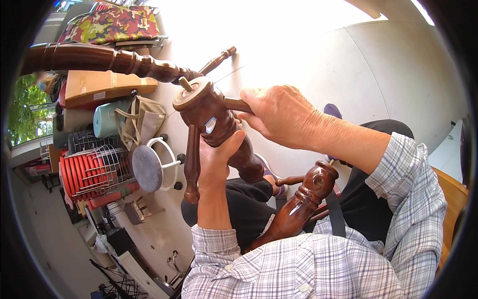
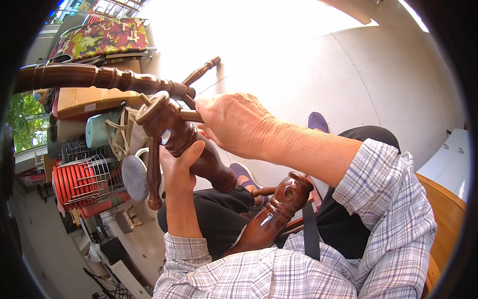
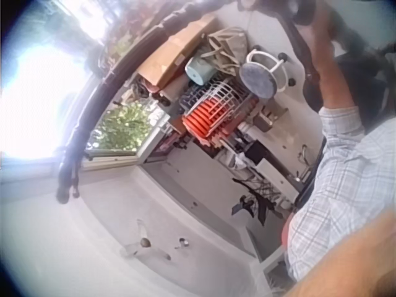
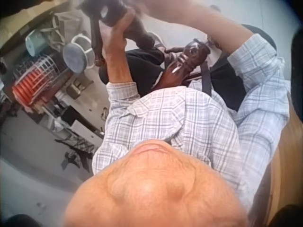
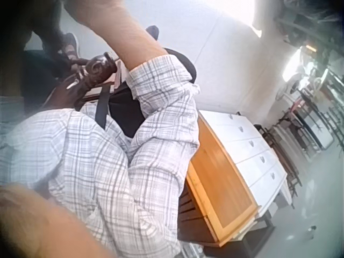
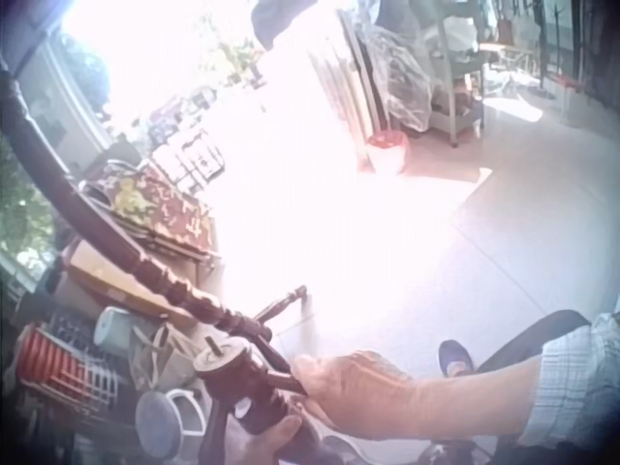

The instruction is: The person assembles wooden furniture parts by hand, inserting a dowel into a turned wooden leg and then attaching a crosspiece to the leg. The person handles the wooden leg, dowel, and crosspiece, aligning and fitting them together.

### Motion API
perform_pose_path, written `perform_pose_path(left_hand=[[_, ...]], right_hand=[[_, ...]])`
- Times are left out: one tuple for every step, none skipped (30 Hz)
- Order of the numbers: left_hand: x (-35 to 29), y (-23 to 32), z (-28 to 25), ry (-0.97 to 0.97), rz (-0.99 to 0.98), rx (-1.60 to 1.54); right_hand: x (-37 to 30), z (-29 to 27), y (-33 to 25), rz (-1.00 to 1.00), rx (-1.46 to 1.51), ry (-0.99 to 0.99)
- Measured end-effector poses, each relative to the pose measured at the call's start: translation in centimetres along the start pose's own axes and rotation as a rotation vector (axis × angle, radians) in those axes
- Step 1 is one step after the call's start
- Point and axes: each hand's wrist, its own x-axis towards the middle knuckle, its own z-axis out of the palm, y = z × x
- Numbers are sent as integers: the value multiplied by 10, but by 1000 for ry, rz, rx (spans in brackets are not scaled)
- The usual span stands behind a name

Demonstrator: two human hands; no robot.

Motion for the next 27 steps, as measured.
perform_pose_path(left_hand=[[-3,3,-1,-11,2,15],[-7,8,-1,-21,3,30],[-8,11,1,-43,3,42],[-10,9,2,-43,9,20],[-11,7,2,-41,16,-2],[-11,5,2,-36,26,-24],[-9,8,3,-85,65,-56],[-7,8,2,-89,62,-69],[-4,8,1,-90,60,-79],[-3,8,1,-91,59,-89],[-5,11,2,-76,12,-67],[-5,10,2,-55,-14,-58],[-3,8,2,-34,-41,-48],[-2,6,2,-14,-68,-38],[0,3,4,-15,-47,-46],[0,3,2,-1,-37,-40],[-2,3,0,14,-27,-34],[-2,3,-1,33,-13,-29],[-3,4,-3,22,-1,-30],[-4,4,-4,12,12,-30],[-3,4,-4,-5,24,-32],[-3,6,-2,-14,36,-59],[-4,9,2,-23,48,-87],[-4,12,5,-28,62,-111],[-4,13,8,-11,93,-131],[-3,13,7,-9,93,-111],[-3,12,6,-6,90,-92]], right_hand=[[6,-12,1,206,445,-289],[14,-29,4,412,887,-581],[17,-46,6,570,1062,-735],[14,-44,18,568,1440,-860],[11,-38,17,586,1630,-899],[10,-32,15,598,1819,-938],[10,-30,15,520,1633,-855],[10,-28,15,443,1447,-771],[10,-26,15,363,1263,-688],[10,-24,15,284,1078,-603],[11,-24,14,207,894,-517],[10,-23,13,134,711,-429],[6,-23,5,89,245,-250],[3,-15,4,16,-35,-102],[3,-10,2,-7,-101,-51],[4,-9,1,-30,-165,0],[2,-13,3,68,31,-138],[8,-30,1,161,227,-278],[12,-43,0,252,426,-417],[17,-48,6,450,808,-597],[13,-48,17,506,1144,-659],[11,-45,25,557,1482,-713],[10,-40,28,571,1695,-770],[10,-37,30,554,1721,-760],[10,-34,32,537,1748,-750],[10,-33,33,519,1773,-740],[11,-34,32,489,1575,-681]])
